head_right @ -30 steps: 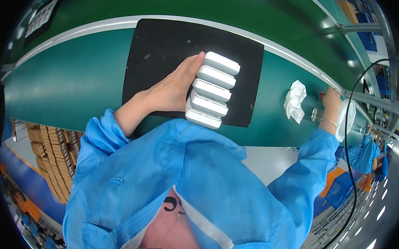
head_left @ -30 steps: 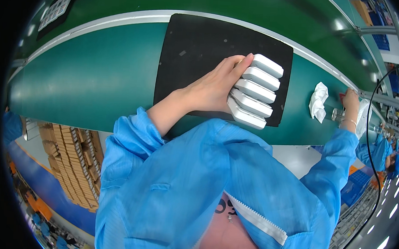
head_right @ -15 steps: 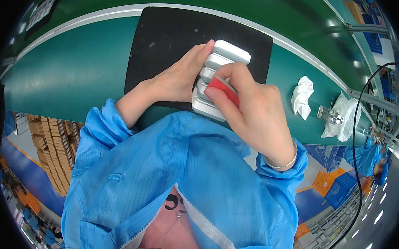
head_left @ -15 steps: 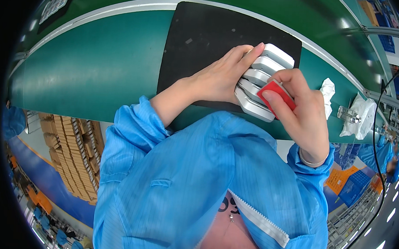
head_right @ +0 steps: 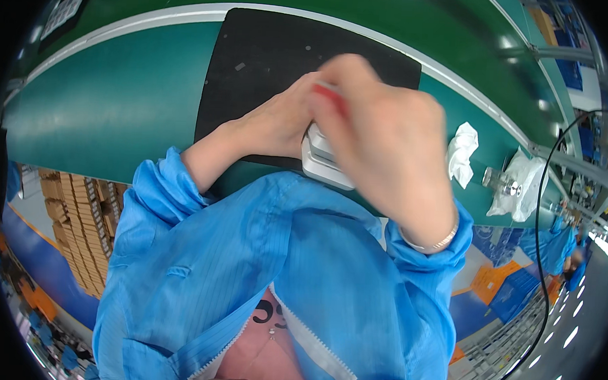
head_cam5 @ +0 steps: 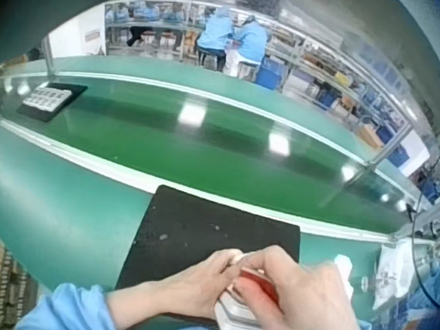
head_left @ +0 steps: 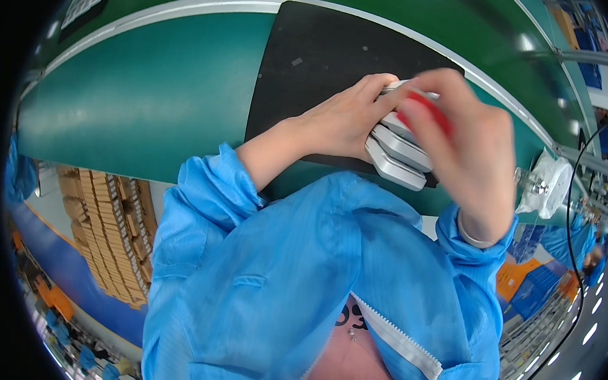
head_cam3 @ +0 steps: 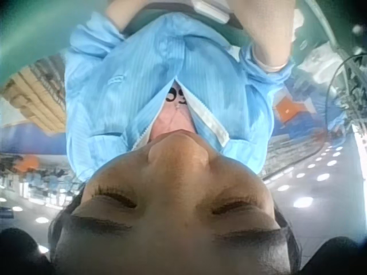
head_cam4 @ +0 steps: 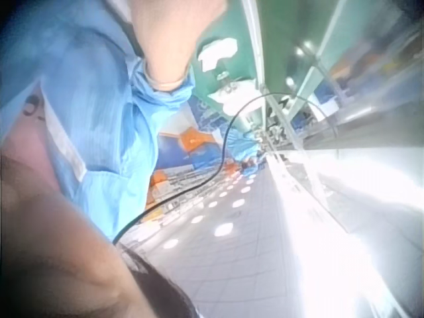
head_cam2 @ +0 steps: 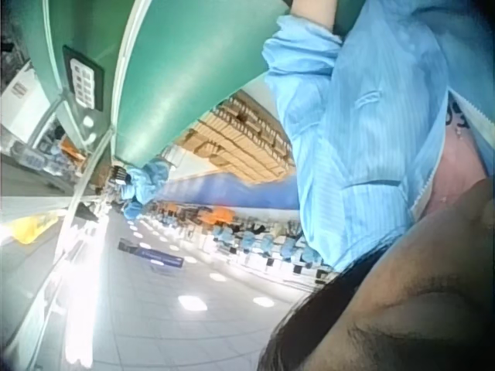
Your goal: The person wipes the back of five POS machines with a cloth, stacks them to wipe the sides, and uses tweezers to remove debris from the edges. Then, the person flips the machines over to wipe the screens and bodies before arranging them on the work surface.
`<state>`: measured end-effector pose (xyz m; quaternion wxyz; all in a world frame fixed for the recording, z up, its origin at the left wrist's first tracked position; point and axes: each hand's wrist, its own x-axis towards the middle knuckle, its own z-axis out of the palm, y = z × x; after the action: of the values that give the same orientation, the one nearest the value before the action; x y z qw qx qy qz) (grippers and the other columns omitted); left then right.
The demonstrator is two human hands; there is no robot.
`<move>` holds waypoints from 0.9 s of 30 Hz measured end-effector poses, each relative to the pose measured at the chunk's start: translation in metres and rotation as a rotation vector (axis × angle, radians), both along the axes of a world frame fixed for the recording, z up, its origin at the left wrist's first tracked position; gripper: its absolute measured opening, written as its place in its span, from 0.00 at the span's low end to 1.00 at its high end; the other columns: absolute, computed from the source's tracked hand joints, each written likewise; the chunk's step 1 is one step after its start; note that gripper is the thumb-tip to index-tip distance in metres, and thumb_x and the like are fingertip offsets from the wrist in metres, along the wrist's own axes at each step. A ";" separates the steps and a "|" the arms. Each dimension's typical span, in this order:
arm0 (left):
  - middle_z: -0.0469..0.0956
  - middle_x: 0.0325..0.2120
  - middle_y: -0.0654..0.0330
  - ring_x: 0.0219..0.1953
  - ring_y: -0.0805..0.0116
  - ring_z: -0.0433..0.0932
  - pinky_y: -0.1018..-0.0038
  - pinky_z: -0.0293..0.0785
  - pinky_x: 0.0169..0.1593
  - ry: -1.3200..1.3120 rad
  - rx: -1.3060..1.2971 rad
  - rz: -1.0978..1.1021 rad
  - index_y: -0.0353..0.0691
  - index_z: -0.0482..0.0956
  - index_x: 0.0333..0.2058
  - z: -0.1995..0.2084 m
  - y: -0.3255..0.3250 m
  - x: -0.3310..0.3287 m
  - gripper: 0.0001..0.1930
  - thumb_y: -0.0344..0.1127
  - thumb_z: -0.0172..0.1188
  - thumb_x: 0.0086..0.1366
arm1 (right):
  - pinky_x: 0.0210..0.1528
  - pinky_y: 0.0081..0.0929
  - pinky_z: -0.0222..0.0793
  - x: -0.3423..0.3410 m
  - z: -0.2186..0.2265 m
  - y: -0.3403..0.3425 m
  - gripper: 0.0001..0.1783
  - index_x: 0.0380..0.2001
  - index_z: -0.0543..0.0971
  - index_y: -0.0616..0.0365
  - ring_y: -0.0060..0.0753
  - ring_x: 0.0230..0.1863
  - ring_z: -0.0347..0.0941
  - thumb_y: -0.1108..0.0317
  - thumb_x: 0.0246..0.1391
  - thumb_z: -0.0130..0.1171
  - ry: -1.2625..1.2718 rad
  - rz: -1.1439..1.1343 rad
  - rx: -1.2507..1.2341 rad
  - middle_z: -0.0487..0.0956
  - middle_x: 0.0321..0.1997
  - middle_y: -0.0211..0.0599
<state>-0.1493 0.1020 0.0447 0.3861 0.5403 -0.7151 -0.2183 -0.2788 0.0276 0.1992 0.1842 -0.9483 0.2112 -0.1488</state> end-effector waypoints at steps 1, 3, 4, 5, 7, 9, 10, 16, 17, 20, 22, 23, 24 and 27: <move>0.60 0.59 0.48 0.62 0.46 0.63 0.58 0.68 0.62 0.055 0.029 -0.010 0.53 0.45 0.71 0.002 0.000 -0.001 0.61 0.46 0.78 0.42 | 0.20 0.30 0.68 -0.009 0.008 -0.004 0.07 0.33 0.77 0.58 0.39 0.18 0.77 0.66 0.55 0.61 0.019 -0.048 0.133 0.78 0.18 0.40; 0.60 0.59 0.48 0.62 0.46 0.63 0.58 0.68 0.61 0.059 -0.005 -0.016 0.54 0.45 0.71 0.001 -0.003 -0.003 0.62 0.46 0.78 0.42 | 0.21 0.34 0.69 -0.022 0.021 -0.001 0.08 0.33 0.77 0.58 0.42 0.19 0.77 0.66 0.53 0.62 0.097 -0.148 0.298 0.79 0.18 0.42; 0.60 0.59 0.48 0.61 0.46 0.64 0.58 0.68 0.61 0.059 -0.037 -0.022 0.55 0.44 0.71 0.001 -0.004 -0.005 0.62 0.47 0.78 0.41 | 0.21 0.34 0.69 -0.023 0.022 0.001 0.08 0.33 0.77 0.58 0.42 0.19 0.77 0.66 0.53 0.62 0.098 -0.153 0.295 0.79 0.18 0.42; 0.60 0.59 0.48 0.61 0.46 0.64 0.58 0.68 0.61 0.058 -0.030 -0.014 0.55 0.44 0.71 -0.001 -0.003 -0.004 0.62 0.47 0.78 0.41 | 0.22 0.30 0.69 -0.021 0.018 0.002 0.07 0.35 0.78 0.58 0.39 0.20 0.78 0.69 0.53 0.62 0.157 -0.049 0.211 0.79 0.20 0.43; 0.60 0.59 0.48 0.61 0.46 0.64 0.57 0.68 0.62 0.065 -0.009 -0.002 0.55 0.46 0.71 -0.005 -0.001 -0.002 0.62 0.45 0.79 0.40 | 0.22 0.28 0.69 -0.016 0.005 0.006 0.10 0.37 0.78 0.57 0.38 0.19 0.78 0.67 0.53 0.63 0.228 0.103 -0.027 0.79 0.19 0.42; 0.60 0.59 0.48 0.61 0.46 0.63 0.57 0.68 0.62 0.057 -0.013 -0.008 0.55 0.47 0.71 -0.001 -0.002 -0.002 0.62 0.44 0.79 0.40 | 0.19 0.30 0.69 -0.007 -0.007 0.010 0.11 0.36 0.77 0.61 0.37 0.18 0.77 0.69 0.49 0.62 0.246 0.123 -0.156 0.78 0.17 0.39; 0.60 0.59 0.49 0.61 0.46 0.63 0.57 0.68 0.62 0.047 -0.017 -0.008 0.55 0.48 0.70 0.002 -0.003 -0.002 0.61 0.44 0.79 0.40 | 0.17 0.31 0.69 -0.003 -0.013 0.013 0.12 0.34 0.76 0.64 0.37 0.17 0.77 0.70 0.46 0.61 0.262 0.147 -0.286 0.76 0.15 0.37; 0.61 0.58 0.48 0.61 0.46 0.63 0.59 0.69 0.61 0.014 -0.030 -0.045 0.55 0.48 0.71 -0.015 -0.005 -0.002 0.60 0.44 0.77 0.42 | 0.24 0.28 0.70 0.010 -0.008 0.008 0.09 0.35 0.77 0.60 0.35 0.24 0.78 0.69 0.50 0.63 -0.075 -0.019 -0.217 0.79 0.25 0.37; 0.61 0.58 0.48 0.61 0.46 0.63 0.59 0.69 0.61 0.022 -0.031 -0.032 0.55 0.48 0.71 -0.012 -0.006 -0.004 0.60 0.44 0.77 0.42 | 0.27 0.27 0.69 0.000 -0.005 0.001 0.08 0.35 0.77 0.58 0.36 0.25 0.76 0.68 0.53 0.64 -0.208 -0.089 -0.047 0.78 0.27 0.36; 0.60 0.58 0.48 0.60 0.46 0.64 0.58 0.69 0.61 0.072 -0.025 0.002 0.55 0.48 0.70 0.002 -0.002 -0.004 0.59 0.45 0.78 0.42 | 0.34 0.30 0.66 -0.028 0.007 0.000 0.08 0.32 0.77 0.59 0.38 0.28 0.70 0.71 0.49 0.65 -0.152 -0.140 0.176 0.76 0.28 0.36; 0.60 0.58 0.48 0.60 0.46 0.65 0.58 0.69 0.60 0.080 -0.054 0.008 0.55 0.49 0.70 -0.001 0.000 -0.003 0.59 0.45 0.78 0.42 | 0.42 0.36 0.64 -0.029 0.000 0.000 0.10 0.30 0.76 0.58 0.39 0.33 0.68 0.72 0.45 0.67 -0.034 0.069 0.018 0.77 0.32 0.36; 0.60 0.58 0.48 0.60 0.46 0.65 0.58 0.69 0.60 0.080 -0.051 0.007 0.55 0.49 0.70 -0.001 0.000 -0.003 0.59 0.45 0.78 0.42 | 0.55 0.44 0.60 -0.027 -0.006 0.003 0.12 0.31 0.76 0.58 0.43 0.44 0.71 0.71 0.42 0.68 -0.012 0.087 0.040 0.77 0.41 0.37; 0.60 0.58 0.48 0.61 0.47 0.65 0.58 0.69 0.60 0.063 -0.004 0.011 0.55 0.51 0.69 0.001 -0.001 -0.003 0.57 0.45 0.78 0.42 | 0.55 0.44 0.60 -0.025 -0.014 0.003 0.12 0.31 0.76 0.58 0.43 0.44 0.71 0.71 0.42 0.68 -0.013 0.085 0.043 0.77 0.41 0.37; 0.61 0.58 0.48 0.61 0.47 0.64 0.59 0.69 0.61 -0.006 0.012 -0.010 0.54 0.54 0.67 0.000 -0.004 -0.002 0.54 0.44 0.77 0.42 | 0.69 0.59 0.47 -0.015 -0.030 0.003 0.14 0.33 0.75 0.60 0.47 0.63 0.65 0.70 0.43 0.67 -0.040 0.140 -0.119 0.74 0.49 0.40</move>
<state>-0.1513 0.0983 0.0448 0.3795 0.5395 -0.7179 -0.2227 -0.2936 0.0306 0.1691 0.1416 -0.9669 0.1314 -0.1666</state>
